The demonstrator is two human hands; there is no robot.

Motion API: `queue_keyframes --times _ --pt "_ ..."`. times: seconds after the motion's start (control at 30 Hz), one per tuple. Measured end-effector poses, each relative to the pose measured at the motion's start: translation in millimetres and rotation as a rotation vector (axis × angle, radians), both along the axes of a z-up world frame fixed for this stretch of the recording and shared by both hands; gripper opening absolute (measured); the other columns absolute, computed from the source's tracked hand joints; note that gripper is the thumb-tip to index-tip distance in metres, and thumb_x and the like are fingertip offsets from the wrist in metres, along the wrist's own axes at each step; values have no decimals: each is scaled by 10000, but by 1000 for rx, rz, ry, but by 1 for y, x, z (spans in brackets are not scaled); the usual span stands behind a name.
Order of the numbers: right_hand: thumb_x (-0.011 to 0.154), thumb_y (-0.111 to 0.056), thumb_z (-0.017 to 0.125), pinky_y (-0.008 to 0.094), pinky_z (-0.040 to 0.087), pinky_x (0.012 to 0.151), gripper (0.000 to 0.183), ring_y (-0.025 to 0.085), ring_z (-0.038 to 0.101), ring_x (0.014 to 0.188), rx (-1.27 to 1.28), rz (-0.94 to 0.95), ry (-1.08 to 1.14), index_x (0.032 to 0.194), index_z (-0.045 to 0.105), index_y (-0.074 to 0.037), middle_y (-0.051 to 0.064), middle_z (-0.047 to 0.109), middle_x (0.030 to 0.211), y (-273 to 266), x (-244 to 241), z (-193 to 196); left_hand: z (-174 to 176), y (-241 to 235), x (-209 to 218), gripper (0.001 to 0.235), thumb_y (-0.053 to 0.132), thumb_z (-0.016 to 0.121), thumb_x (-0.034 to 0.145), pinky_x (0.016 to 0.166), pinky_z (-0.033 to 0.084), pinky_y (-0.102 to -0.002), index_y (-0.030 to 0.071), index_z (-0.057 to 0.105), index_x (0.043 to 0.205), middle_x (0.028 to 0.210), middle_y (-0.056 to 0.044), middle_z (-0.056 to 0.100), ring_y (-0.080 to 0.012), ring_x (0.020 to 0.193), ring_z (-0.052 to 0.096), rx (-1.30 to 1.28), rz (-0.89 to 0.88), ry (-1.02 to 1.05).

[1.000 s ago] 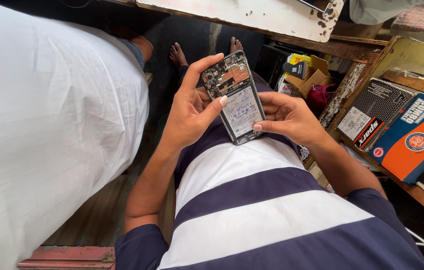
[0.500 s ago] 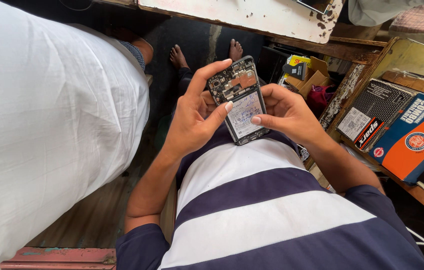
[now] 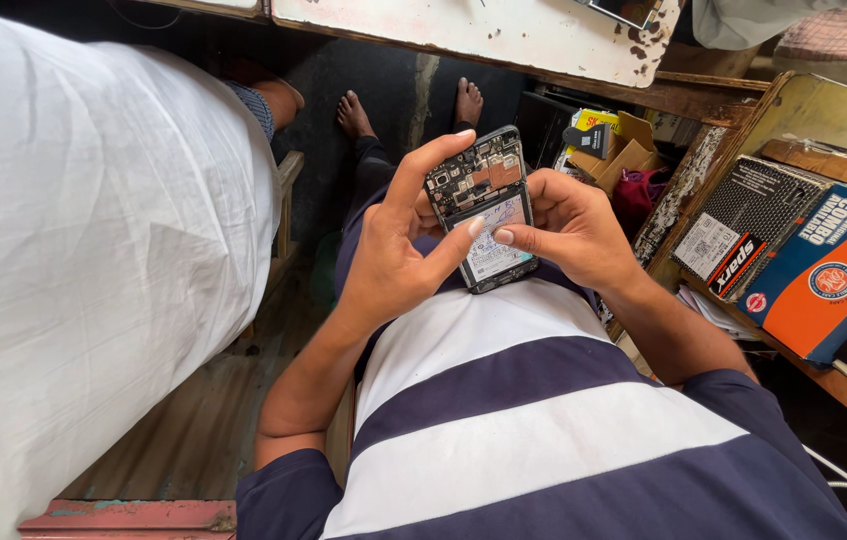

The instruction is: The person holds a disassembled smartphone and manipulates internal components, including a ribbon cable and battery. They then place a battery into the phone chassis and press it into place. The person continues to adjust internal parts and handle the device before handing it to another person.

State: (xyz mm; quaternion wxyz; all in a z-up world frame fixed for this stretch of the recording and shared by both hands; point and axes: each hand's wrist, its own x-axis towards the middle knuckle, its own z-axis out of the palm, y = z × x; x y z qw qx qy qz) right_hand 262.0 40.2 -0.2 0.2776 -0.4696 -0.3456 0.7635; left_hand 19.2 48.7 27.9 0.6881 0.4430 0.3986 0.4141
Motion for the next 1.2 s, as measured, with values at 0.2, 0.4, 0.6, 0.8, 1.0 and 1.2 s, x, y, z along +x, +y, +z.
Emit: queue_keyframes --times 0.2,0.4,0.6,0.8,1.0,1.2 --pt "967 21 709 280 580 950 311 124 665 1118 61 4 11 1250 580 8 92 674 1193 8 2 14 7 -1 8 588 -36 685 1030 909 621 -251 128 448 1542 1161 -118 791 -123 1083 770 37 48 116" --pt "1013 61 671 324 553 1093 290 154 653 1202 213 -39 66 1291 593 27 97 666 1242 17 8 21 22 -3 12 538 -20 696 1004 713 610 -219 132 518 1488 1164 -96 787 -97 977 787 69 36 232" --pt "999 47 700 323 596 1020 255 159 680 1144 224 -49 48 1240 618 33 89 675 1176 14 10 17 24 -5 16 552 -22 688 1028 780 649 -230 145 495 1517 1248 -97 752 -102 951 787 159 38 218" --pt "988 48 698 307 598 1007 251 149 686 1120 240 -46 32 1227 621 33 84 681 1156 12 14 14 23 -7 18 566 -26 686 1018 729 637 -232 150 486 1517 1213 -106 763 -124 926 794 174 24 253" --pt "995 66 707 290 570 1007 227 115 659 1061 201 -128 103 1191 608 10 67 670 1155 5 15 5 25 -9 22 581 -21 680 1033 721 642 -233 155 462 1542 1226 -113 753 -147 912 804 239 29 296" --pt "975 65 699 303 575 1009 256 135 667 1118 178 -155 106 1194 589 -9 66 670 1151 2 13 -4 24 -5 19 575 -19 680 1018 811 669 -266 141 467 1527 1262 -131 744 -189 1009 808 192 28 248"
